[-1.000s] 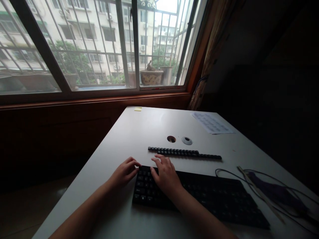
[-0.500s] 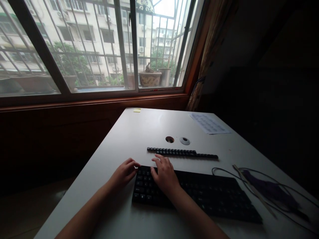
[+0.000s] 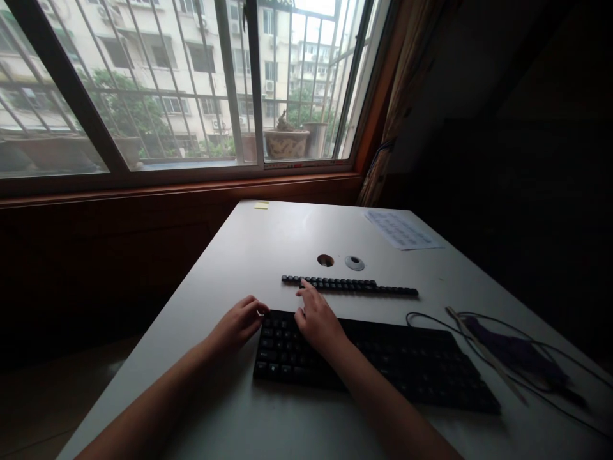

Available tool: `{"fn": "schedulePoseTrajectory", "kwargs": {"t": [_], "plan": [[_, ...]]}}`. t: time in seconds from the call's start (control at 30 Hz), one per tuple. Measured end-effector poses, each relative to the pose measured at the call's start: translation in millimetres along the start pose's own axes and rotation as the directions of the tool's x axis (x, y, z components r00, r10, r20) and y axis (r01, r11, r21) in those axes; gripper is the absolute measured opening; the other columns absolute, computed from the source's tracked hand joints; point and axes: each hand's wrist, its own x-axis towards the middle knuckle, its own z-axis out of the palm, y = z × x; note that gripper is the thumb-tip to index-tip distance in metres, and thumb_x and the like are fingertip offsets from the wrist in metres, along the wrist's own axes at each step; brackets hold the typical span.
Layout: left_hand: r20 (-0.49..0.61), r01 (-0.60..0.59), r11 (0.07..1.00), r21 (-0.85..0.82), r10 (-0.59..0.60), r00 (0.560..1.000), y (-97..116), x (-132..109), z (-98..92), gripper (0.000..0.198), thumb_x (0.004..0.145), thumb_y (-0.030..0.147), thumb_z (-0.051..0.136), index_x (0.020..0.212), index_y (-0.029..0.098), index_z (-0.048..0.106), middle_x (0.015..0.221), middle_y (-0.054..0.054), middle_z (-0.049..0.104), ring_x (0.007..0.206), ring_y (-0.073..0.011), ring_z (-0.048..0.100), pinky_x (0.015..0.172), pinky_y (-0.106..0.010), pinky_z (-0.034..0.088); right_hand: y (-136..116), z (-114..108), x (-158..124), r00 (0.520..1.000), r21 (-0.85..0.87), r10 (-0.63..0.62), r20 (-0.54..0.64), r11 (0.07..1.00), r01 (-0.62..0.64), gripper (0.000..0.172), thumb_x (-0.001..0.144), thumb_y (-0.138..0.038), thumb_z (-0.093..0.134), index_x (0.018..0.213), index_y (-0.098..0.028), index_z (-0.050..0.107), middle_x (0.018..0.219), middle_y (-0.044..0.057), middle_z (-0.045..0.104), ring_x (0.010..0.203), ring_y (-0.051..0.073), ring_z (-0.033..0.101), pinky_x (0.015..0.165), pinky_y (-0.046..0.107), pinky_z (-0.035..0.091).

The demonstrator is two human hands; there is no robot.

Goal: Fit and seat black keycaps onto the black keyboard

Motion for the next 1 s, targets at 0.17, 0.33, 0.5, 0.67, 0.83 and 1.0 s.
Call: {"fn": "schedulePoseTrajectory", "kwargs": {"t": [0.17, 0.33, 0.5, 0.67, 0.83, 1.0], "plan": [[0.009, -0.01, 1.0, 0.002, 0.01, 1.0, 1.3, -0.8, -0.7, 0.018, 0.097, 0.024, 0.05, 0.108, 0.02, 0.064, 0.105, -0.007, 0.059, 0.092, -0.0191, 0.062, 0.083, -0.032, 0.051, -2.9, 1.3, -0.3, 0.998, -0.07, 0.044, 0.047, 0.997, -0.041, 0.037, 0.084, -0.009, 0.047, 0.12, -0.01, 0.056, 0.15, 0.023, 0.046, 0.136, 0.031, 0.048, 0.109, 0.046, 0.044], [0.01, -0.006, 1.0, 0.002, 0.006, 1.0, 1.8, -0.2, -0.5, 0.018, 0.096, 0.024, 0.05, 0.108, 0.02, 0.063, 0.105, -0.007, 0.059, 0.092, -0.0192, 0.062, 0.083, -0.032, 0.051, -6.1, -2.1, 0.7, 0.989, -0.095, 0.102, 0.105, 0.991, -0.092, 0.04, 0.086, -0.013, 0.046, 0.126, -0.011, 0.055, 0.152, 0.02, 0.046, 0.136, 0.031, 0.048, 0.11, 0.045, 0.043], [0.007, -0.006, 1.0, -0.001, 0.006, 1.0, 2.7, 0.9, 0.0, 0.018, 0.096, 0.023, 0.051, 0.108, 0.02, 0.063, 0.104, -0.007, 0.059, 0.09, -0.0186, 0.062, 0.081, -0.031, 0.052, -8.5, -3.6, 1.3, 0.984, -0.111, 0.126, 0.125, 0.987, -0.112, 0.042, 0.088, -0.015, 0.045, 0.129, -0.012, 0.055, 0.154, 0.018, 0.044, 0.134, 0.031, 0.05, 0.109, 0.045, 0.042], [0.009, -0.005, 1.0, 0.006, 0.005, 1.0, 3.1, 0.7, -0.3, 0.018, 0.095, 0.022, 0.05, 0.108, 0.019, 0.063, 0.104, -0.007, 0.059, 0.091, -0.019, 0.062, 0.081, -0.031, 0.051, -7.0, -2.3, 1.3, 0.984, -0.12, 0.128, 0.125, 0.986, -0.113, 0.043, 0.088, -0.015, 0.045, 0.13, -0.011, 0.055, 0.154, 0.018, 0.044, 0.134, 0.031, 0.049, 0.11, 0.044, 0.042], [0.006, -0.009, 1.0, 0.005, 0.009, 1.0, 1.4, 0.0, 0.1, 0.019, 0.096, 0.023, 0.05, 0.109, 0.02, 0.063, 0.104, -0.007, 0.059, 0.092, -0.0191, 0.062, 0.082, -0.032, 0.051, -6.3, -2.1, 0.3, 0.99, -0.105, 0.101, 0.097, 0.99, -0.091, 0.042, 0.087, -0.014, 0.045, 0.128, -0.012, 0.056, 0.149, 0.018, 0.049, 0.131, 0.03, 0.051, 0.109, 0.044, 0.043], [0.014, -0.004, 1.0, -0.004, 0.004, 1.0, 2.5, 0.8, -0.1, 0.019, 0.096, 0.024, 0.05, 0.109, 0.019, 0.063, 0.105, -0.008, 0.059, 0.092, -0.0195, 0.062, 0.081, -0.032, 0.052, -7.4, -4.3, -0.9, 0.996, -0.076, 0.051, 0.074, 0.996, -0.045, 0.039, 0.087, -0.012, 0.046, 0.123, -0.016, 0.058, 0.143, 0.014, 0.055, 0.126, 0.026, 0.055, 0.106, 0.042, 0.045]]}}
